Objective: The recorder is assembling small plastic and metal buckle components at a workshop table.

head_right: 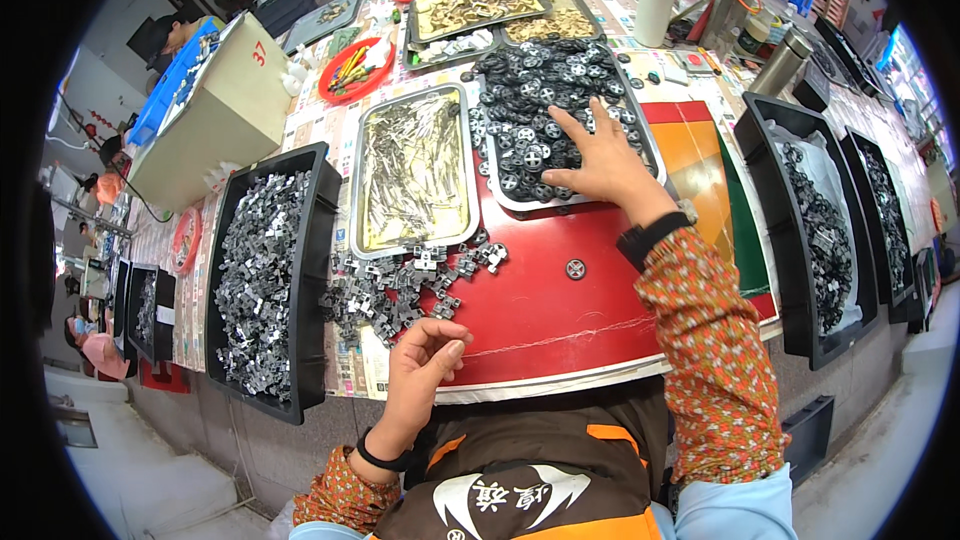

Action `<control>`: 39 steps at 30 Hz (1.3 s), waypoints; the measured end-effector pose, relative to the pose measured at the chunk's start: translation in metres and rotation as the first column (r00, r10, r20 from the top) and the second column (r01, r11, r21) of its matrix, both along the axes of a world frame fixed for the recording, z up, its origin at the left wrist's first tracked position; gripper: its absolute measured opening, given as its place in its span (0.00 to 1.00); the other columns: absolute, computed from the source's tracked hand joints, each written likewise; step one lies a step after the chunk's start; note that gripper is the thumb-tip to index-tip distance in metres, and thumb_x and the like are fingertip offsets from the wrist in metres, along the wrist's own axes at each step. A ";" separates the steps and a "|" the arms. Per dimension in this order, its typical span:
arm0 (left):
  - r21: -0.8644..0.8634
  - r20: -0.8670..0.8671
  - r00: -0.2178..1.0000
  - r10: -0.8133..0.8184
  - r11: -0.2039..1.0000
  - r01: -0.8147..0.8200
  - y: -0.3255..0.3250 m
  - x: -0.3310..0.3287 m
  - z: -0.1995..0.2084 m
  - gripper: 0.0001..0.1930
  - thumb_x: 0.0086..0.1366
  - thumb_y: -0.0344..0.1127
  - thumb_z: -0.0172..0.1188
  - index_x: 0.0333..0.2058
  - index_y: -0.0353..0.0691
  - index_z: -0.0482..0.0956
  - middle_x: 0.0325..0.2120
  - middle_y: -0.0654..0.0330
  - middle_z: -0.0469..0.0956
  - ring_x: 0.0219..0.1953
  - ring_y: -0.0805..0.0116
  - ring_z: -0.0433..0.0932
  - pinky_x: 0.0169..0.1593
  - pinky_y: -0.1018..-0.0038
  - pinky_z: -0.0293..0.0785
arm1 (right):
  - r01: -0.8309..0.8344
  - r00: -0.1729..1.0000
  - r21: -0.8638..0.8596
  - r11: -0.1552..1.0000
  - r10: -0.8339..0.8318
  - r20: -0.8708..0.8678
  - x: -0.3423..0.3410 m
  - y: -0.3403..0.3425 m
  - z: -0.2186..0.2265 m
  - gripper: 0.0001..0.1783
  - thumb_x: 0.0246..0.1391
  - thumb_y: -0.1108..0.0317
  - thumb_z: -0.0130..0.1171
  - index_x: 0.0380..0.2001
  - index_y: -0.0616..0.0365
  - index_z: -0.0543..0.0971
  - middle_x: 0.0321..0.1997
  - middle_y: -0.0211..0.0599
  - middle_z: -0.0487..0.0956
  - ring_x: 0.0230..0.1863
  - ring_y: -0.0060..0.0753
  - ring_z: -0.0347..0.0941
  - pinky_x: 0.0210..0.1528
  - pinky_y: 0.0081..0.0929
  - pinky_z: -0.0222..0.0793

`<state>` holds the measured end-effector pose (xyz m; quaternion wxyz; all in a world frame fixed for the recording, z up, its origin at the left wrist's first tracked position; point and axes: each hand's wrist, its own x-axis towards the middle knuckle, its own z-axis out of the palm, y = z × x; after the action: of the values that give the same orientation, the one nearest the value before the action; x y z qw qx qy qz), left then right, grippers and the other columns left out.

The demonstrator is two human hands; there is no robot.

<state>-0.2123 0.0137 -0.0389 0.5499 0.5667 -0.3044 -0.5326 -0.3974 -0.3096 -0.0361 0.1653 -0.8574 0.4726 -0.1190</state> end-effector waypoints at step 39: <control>-0.007 0.070 0.994 0.086 0.996 -0.086 0.003 0.024 -0.019 0.07 0.73 0.29 0.60 0.48 0.39 0.81 0.40 0.68 0.83 0.34 0.85 0.73 0.36 0.85 0.69 | -0.308 0.928 -0.345 0.887 0.359 0.096 -0.043 0.064 -0.011 0.09 0.56 0.72 0.66 0.41 0.55 0.83 0.50 0.37 0.78 0.52 0.48 0.74 0.53 0.44 0.70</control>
<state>-0.1886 0.0171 -0.0574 0.5623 0.5968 -0.2999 -0.4876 -0.4407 -0.2458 -0.0475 0.0772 -0.9292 0.2772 -0.2320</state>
